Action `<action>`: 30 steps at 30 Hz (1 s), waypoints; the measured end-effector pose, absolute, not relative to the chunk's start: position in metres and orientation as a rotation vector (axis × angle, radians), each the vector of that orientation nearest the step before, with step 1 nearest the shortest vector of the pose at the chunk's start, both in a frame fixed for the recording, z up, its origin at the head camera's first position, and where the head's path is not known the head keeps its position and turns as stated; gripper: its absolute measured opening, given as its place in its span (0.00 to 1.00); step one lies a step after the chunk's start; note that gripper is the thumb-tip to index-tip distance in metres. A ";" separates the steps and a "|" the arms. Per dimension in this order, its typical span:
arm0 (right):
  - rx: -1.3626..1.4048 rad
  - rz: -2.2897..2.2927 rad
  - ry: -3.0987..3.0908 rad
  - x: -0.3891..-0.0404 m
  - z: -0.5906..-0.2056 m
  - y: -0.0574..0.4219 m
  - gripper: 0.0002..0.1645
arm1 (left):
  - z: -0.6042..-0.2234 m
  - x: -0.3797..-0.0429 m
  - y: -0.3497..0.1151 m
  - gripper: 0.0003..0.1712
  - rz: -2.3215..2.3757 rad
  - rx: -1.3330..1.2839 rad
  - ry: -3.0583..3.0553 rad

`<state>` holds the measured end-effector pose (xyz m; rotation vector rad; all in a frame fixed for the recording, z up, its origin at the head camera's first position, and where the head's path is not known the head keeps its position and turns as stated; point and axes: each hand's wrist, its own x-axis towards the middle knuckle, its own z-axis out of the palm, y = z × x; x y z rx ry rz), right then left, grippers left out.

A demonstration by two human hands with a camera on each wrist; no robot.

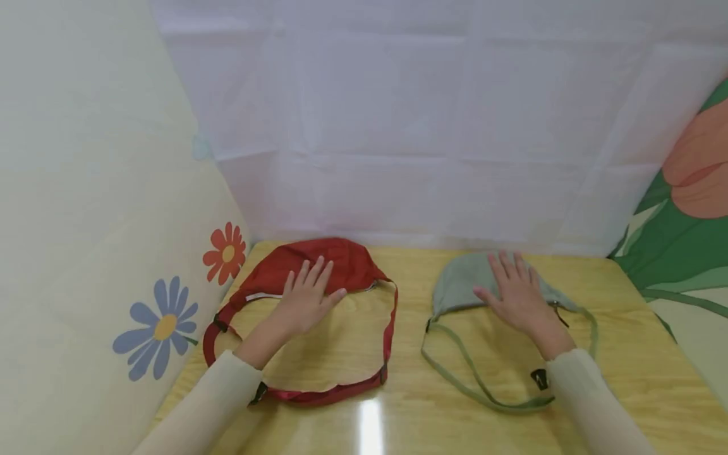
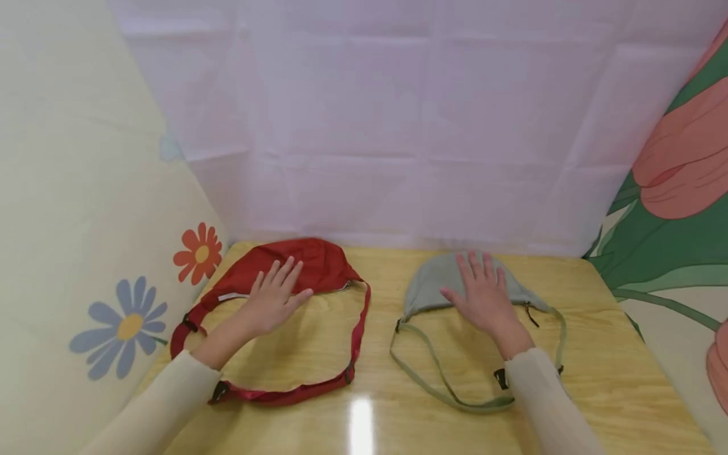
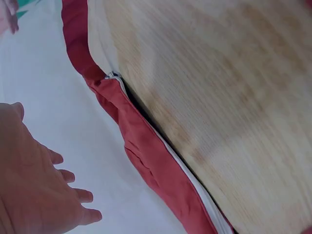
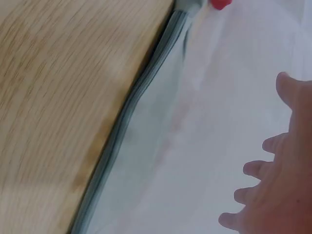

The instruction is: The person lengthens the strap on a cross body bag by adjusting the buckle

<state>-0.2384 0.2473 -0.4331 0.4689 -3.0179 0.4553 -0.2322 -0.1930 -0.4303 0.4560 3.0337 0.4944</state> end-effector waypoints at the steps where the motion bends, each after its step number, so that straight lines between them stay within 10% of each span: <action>1: 0.482 0.461 -3.002 -0.237 -0.431 0.245 0.52 | -0.429 -0.228 -0.193 0.49 0.495 0.471 3.039; 30: 0.864 0.491 -2.743 -0.192 -0.433 0.176 0.49 | -0.428 -0.151 -0.167 0.41 0.536 0.851 2.991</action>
